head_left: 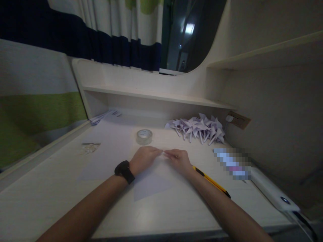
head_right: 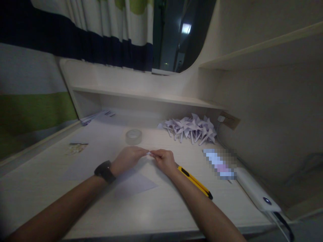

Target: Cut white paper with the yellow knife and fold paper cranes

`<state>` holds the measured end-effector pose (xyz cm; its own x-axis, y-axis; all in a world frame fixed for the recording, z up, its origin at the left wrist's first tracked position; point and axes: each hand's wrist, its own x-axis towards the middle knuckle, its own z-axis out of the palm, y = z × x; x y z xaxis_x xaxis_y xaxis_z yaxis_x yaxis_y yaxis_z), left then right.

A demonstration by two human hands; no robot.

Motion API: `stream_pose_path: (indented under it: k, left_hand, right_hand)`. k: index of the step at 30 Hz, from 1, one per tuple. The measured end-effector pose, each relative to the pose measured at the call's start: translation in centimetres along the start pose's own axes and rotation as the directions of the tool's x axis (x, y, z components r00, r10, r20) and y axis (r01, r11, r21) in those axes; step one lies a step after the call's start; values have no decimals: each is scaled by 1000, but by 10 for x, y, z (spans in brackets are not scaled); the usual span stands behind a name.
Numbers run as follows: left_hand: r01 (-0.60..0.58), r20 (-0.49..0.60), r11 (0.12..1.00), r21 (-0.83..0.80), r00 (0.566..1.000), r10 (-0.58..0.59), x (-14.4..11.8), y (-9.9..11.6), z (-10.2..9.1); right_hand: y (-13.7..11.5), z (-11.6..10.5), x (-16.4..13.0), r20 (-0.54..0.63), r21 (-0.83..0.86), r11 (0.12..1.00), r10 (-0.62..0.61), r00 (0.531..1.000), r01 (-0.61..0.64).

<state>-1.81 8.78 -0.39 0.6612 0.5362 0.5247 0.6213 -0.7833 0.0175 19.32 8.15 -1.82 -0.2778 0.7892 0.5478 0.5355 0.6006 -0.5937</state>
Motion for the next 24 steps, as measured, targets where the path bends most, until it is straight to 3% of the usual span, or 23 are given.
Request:
stream_pose_path:
  k: [3, 11, 24]
  left_hand:
    - [-2, 23, 1000, -14, 1000, 2, 0, 0, 1]
    - [103, 86, 990, -100, 992, -95, 0, 3, 0]
    - [4, 89, 999, -39, 996, 0, 1, -1, 8]
  right_hand:
    - [0, -1, -1, 16, -39, 999, -3, 1000, 4]
    - [-5, -6, 0, 70, -113, 981, -148, 986, 156]
    - [-6, -1, 1, 105, 86, 989, 114, 988, -123]
